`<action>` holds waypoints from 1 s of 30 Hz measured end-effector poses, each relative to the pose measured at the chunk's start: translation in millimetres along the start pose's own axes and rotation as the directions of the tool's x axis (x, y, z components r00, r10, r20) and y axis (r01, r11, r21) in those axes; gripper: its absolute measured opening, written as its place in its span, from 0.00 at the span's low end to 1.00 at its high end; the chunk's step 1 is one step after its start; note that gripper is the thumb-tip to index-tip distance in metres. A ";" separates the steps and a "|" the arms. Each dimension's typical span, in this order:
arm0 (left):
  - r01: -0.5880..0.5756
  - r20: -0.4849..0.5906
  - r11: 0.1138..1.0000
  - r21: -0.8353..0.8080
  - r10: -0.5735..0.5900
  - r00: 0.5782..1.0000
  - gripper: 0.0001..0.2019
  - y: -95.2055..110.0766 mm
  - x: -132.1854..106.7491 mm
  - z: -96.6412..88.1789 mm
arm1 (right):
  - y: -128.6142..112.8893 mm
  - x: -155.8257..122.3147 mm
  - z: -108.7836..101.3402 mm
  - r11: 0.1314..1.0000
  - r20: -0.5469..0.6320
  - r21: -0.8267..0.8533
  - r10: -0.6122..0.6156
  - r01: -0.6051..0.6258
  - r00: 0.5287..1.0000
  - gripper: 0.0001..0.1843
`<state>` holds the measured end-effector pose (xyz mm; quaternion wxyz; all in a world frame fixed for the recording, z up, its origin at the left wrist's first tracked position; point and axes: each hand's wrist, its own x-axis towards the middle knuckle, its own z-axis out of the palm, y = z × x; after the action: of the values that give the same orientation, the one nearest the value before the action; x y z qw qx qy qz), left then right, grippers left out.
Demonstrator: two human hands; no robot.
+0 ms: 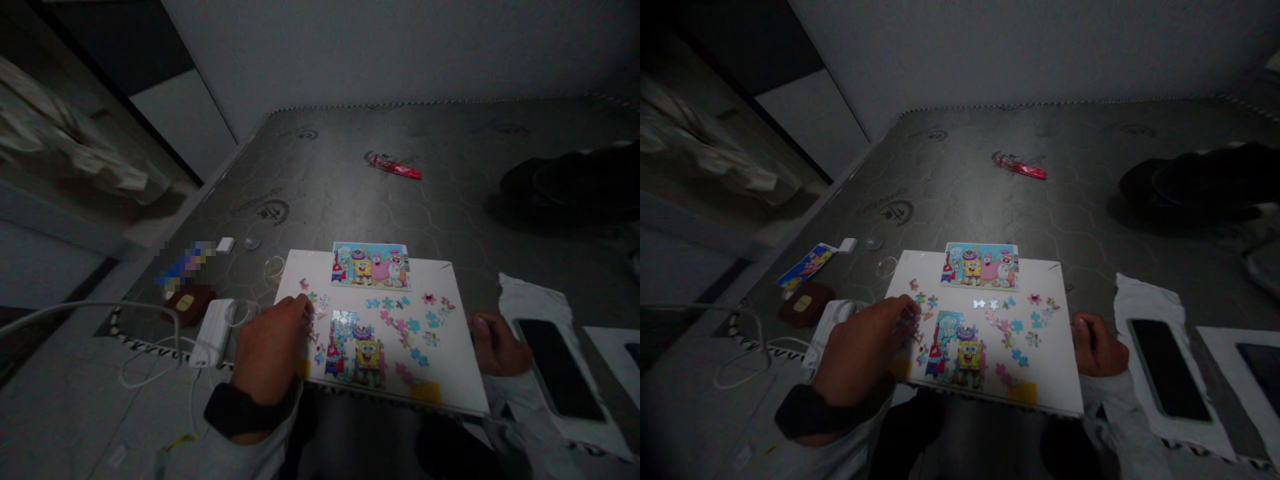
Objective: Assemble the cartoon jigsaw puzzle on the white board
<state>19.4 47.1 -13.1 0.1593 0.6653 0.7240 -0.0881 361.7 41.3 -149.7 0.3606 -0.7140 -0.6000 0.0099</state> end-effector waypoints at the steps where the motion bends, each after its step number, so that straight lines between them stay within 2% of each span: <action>1: 0.000 -0.004 1.000 0.003 0.000 1.000 0.09 -0.1 0.2 0.3 | 0.1 -0.2 0.0 1.000 0.000 -0.002 0.003 -0.003 1.000 0.24; 16: 0.021 0.023 1.000 0.006 -0.021 0.999 0.10 2.8 0.2 -4.0 | 1.7 -0.1 0.3 1.000 0.000 0.004 0.007 -0.007 1.000 0.21; 23: -0.002 0.003 1.000 -0.014 0.002 1.000 0.10 0.8 0.0 -1.1 | 0.4 0.0 0.3 1.000 0.003 0.012 0.020 -0.020 1.000 0.24; 30: 0.008 0.022 1.000 -0.003 -0.008 1.000 0.10 2.6 1.3 -3.2 | 7.3 -0.4 4.0 1.000 0.001 0.022 0.003 -0.003 1.000 0.22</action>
<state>21.5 49.7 -10.4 0.1681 0.6612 0.7249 -0.0949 365.9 42.9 -156.7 0.3683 -0.7108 -0.5990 0.0173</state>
